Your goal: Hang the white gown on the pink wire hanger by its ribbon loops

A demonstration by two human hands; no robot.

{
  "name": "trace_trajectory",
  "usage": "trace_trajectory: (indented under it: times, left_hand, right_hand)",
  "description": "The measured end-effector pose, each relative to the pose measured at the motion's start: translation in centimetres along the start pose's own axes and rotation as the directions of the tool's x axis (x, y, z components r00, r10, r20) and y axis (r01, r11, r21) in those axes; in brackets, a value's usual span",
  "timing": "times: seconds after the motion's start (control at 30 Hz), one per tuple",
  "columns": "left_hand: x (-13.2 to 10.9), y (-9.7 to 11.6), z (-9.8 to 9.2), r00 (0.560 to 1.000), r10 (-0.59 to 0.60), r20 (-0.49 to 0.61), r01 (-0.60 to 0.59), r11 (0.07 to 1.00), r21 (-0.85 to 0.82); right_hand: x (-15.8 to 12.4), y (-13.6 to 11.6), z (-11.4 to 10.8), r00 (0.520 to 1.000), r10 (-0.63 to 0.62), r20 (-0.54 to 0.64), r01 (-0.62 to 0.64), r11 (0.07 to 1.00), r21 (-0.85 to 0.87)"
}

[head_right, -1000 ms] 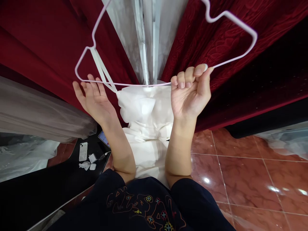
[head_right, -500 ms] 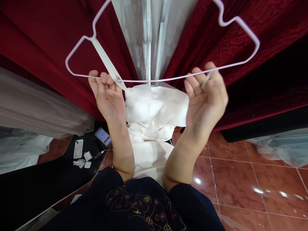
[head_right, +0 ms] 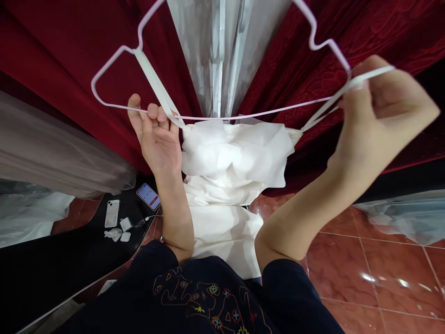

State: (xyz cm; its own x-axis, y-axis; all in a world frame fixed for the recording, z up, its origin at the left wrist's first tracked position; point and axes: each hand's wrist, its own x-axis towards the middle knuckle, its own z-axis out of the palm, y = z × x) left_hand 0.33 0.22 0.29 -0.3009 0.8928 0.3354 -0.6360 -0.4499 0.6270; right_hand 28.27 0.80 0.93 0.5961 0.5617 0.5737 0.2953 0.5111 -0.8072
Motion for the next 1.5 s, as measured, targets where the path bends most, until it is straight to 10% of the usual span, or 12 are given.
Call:
trace_trajectory:
  times: [0.23,0.43,0.97,1.5]
  left_hand:
    - [0.3,0.0,-0.7,1.000,-0.007,-0.018,0.009,0.995,0.101]
    - [1.0,0.3,-1.1,1.000,0.004,-0.016,-0.004,0.999,0.037]
    - [0.5,0.7,-0.9,0.999,-0.048,-0.019,0.049,0.998,0.038]
    - [0.1,0.1,-0.4,1.000,0.004,0.015,-0.004,1.000,-0.018]
  right_hand:
    - [-0.1,-1.4,1.9,0.979,-0.091,0.180,0.093,0.996,-0.002]
    - [-0.4,-3.3,4.0,0.865,-0.205,0.457,0.297,0.945,-0.138]
    - [1.6,-1.2,7.6,0.992,-0.019,0.124,0.009,0.996,0.084]
    - [1.4,-0.5,6.0,0.952,-0.212,0.219,0.219,0.976,-0.006]
